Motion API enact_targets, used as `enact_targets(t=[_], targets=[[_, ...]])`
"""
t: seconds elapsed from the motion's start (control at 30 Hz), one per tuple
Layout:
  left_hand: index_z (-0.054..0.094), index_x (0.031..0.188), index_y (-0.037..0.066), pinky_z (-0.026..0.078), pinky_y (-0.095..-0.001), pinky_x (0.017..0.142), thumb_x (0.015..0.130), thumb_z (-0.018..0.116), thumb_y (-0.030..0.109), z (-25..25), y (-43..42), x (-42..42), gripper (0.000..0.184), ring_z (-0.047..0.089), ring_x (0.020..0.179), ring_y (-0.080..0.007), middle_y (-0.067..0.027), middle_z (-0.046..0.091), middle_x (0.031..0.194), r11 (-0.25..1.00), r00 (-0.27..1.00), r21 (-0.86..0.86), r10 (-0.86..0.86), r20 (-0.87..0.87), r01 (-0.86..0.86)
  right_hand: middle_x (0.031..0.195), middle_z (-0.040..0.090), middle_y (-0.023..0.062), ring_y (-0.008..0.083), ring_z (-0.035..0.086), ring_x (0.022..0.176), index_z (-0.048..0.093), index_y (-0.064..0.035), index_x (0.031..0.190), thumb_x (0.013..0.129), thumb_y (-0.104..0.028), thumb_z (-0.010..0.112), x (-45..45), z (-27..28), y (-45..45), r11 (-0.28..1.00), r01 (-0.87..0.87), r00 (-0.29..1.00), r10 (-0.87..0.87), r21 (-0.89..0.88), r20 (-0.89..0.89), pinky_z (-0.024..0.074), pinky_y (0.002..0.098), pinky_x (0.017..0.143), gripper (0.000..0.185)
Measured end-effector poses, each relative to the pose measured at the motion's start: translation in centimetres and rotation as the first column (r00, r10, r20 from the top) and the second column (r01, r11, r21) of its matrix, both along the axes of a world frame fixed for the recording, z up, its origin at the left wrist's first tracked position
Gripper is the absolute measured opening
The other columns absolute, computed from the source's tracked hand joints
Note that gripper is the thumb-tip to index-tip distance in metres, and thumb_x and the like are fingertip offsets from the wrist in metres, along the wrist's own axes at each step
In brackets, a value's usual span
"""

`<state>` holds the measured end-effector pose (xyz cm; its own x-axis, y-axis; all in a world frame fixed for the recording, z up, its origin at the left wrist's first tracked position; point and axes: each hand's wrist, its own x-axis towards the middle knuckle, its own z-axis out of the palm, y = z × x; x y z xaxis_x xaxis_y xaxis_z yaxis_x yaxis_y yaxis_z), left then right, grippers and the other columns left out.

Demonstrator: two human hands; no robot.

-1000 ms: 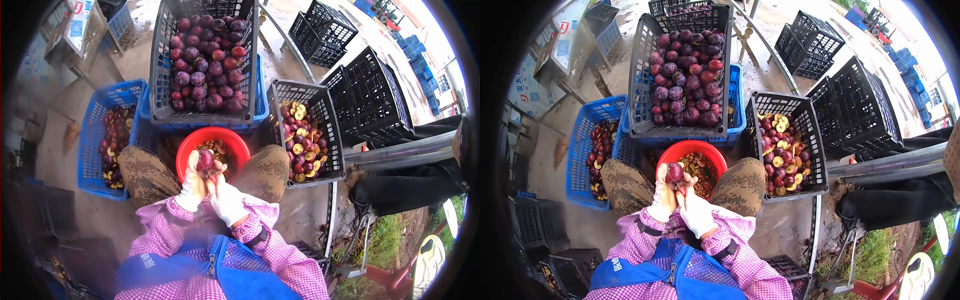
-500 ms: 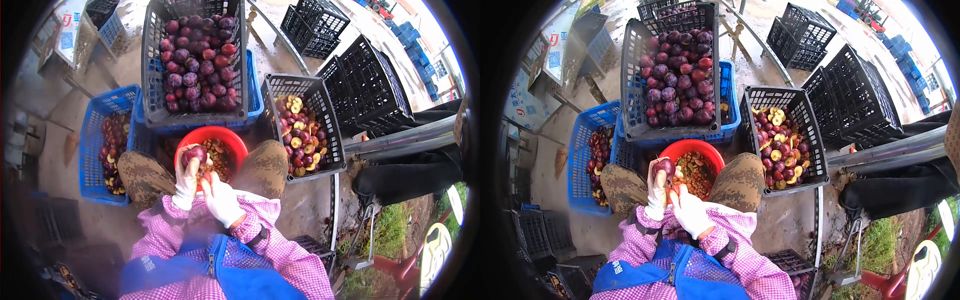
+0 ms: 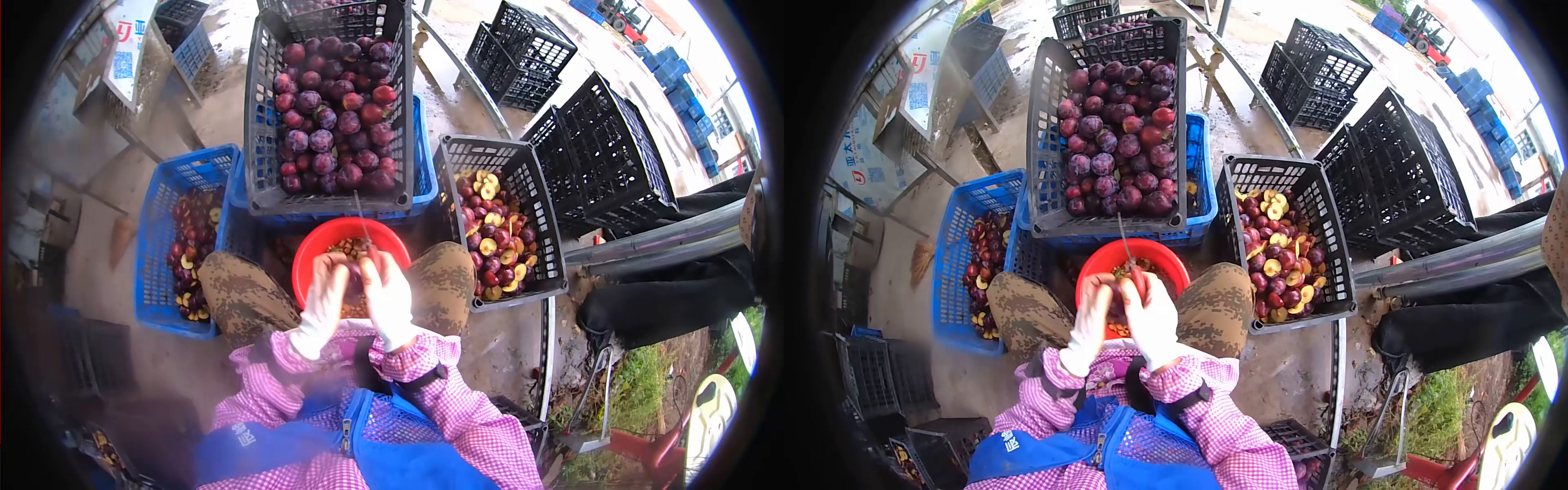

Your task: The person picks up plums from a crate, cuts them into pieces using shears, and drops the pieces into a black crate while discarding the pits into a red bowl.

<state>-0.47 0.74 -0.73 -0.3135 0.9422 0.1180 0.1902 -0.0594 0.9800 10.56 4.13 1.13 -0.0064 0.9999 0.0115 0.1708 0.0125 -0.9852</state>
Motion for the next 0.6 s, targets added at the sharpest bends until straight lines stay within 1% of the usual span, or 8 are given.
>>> enact_targets(t=[0.07, 0.13, 0.27, 0.37, 0.4, 0.47, 0.57, 0.6], targets=[[0.049, 0.111, 0.003, 0.046, -0.0367, 0.079, 0.096, 0.042, 0.026, -1.8, -0.9, 0.8, 0.029, 0.054, 0.088, -0.0295, -0.0145, 0.049, 0.100, 0.974, 0.770, 0.225, 0.117, -0.628, 0.036, 0.070, 0.060, 0.0128, 0.0215, 0.060, 0.063, 0.061, -0.0038, 0.088, 0.084, -0.025, 0.064, -0.4, 1.4, 0.2, 1.000, -0.001, 0.980, 0.003, -0.012, 0.199, 0.0466, 0.0306, 0.061, 0.021], [0.050, 0.107, 0.006, 0.046, -0.0357, 0.070, 0.098, 0.036, 0.034, -2.8, -1.9, 1.7, 0.032, 0.055, 0.083, -0.0221, -0.0104, 0.052, 0.093, 0.991, 0.988, -0.130, 0.051, 0.143, -0.032, 0.067, 0.058, 0.0126, 0.0221, 0.059, 0.060, 0.060, -0.0041, 0.084, 0.082, -0.024, 0.065, -0.4, 0.8, -0.1, 0.997, -0.021, 0.965, 0.002, 0.069, 0.263, 0.0463, 0.0310, 0.059, 0.020], [0.050, 0.093, 0.014, 0.040, -0.0275, 0.042, 0.094, 0.037, 0.050, -0.5, -2.0, -0.7, 0.038, 0.052, 0.053, -0.0113, -0.0021, 0.052, 0.069, 0.773, 0.487, -0.436, 0.190, 0.852, 0.461, 0.063, 0.056, 0.0112, 0.0225, 0.057, 0.054, 0.058, -0.0048, 0.074, 0.075, -0.019, 0.068, -0.2, -0.6, -0.6, 0.957, -0.104, 0.949, 0.013, 0.271, 0.316, 0.0453, 0.0323, 0.052, 0.018], [0.049, 0.083, 0.016, 0.026, -0.0220, 0.032, 0.088, 0.041, 0.061, 1.0, -1.9, -0.4, 0.046, 0.038, 0.036, -0.0082, 0.0020, 0.045, 0.054, 0.685, 0.549, -0.526, 0.215, 0.808, 0.505, 0.063, 0.057, 0.0104, 0.0229, 0.057, 0.053, 0.058, -0.0051, 0.072, 0.073, -0.017, 0.069, 0.6, -0.2, -0.4, 0.938, -0.180, 0.951, 0.088, 0.297, 0.298, 0.0452, 0.0322, 0.050, 0.016], [0.048, 0.079, 0.015, 0.021, -0.0214, 0.032, 0.086, 0.040, 0.066, -0.2, -2.0, -1.4, 0.052, 0.035, 0.035, -0.0087, 0.0026, 0.040, 0.050, 0.568, 0.131, -0.202, 0.163, 0.978, 0.798, 0.063, 0.057, 0.0098, 0.0230, 0.057, 0.054, 0.058, -0.0054, 0.073, 0.072, -0.015, 0.068, 1.0, -0.2, -0.2, 0.845, -0.345, 0.916, 0.208, 0.409, 0.342, 0.0457, 0.0319, 0.050, 0.014], [0.047, 0.074, 0.012, 0.018, -0.0222, 0.031, 0.087, 0.037, 0.066, -0.9, -2.4, -1.6, 0.057, 0.027, 0.032, -0.0095, 0.0018, 0.035, 0.046, 0.499, 0.135, -0.212, 0.186, 0.973, 0.840, 0.062, 0.053, 0.0090, 0.0230, 0.056, 0.052, 0.055, -0.0056, 0.070, 0.073, -0.020, 0.068, 1.5, -0.3, 0.3, 0.693, -0.502, 0.863, 0.360, 0.518, 0.355, 0.0433, 0.0323, 0.048, 0.020], [0.054, 0.076, 0.007, 0.022, -0.0244, 0.030, 0.088, 0.034, 0.065, -1.3, -1.6, -1.9, 0.063, 0.027, 0.034, -0.0131, -0.0041, 0.035, 0.046, 0.478, -0.050, -0.059, 0.211, 0.976, 0.876, 0.063, 0.054, 0.0060, 0.0182, 0.056, 0.054, 0.056, -0.0028, 0.071, 0.077, -0.019, 0.066, 0.8, -0.9, 0.5, 0.953, -0.296, 0.928, 0.302, 0.059, -0.216, 0.0433, 0.0320, 0.049, 0.020], [0.058, 0.081, 0.005, 0.022, -0.0241, 0.030, 0.089, 0.033, 0.062, -0.7, -1.1, -2.0, 0.063, 0.026, 0.034, -0.0131, -0.0046, 0.037, 0.047, 0.499, 0.016, -0.087, 0.144, 0.989, 0.862, 0.066, 0.056, 0.0045, 0.0151, 0.057, 0.057, 0.057, -0.0011, 0.076, 0.086, -0.021, 0.057, 1.1, -0.5, 1.2, 0.946, -0.269, 0.953, 0.289, 0.178, -0.094, 0.0447, 0.0295, 0.051, 0.023]])
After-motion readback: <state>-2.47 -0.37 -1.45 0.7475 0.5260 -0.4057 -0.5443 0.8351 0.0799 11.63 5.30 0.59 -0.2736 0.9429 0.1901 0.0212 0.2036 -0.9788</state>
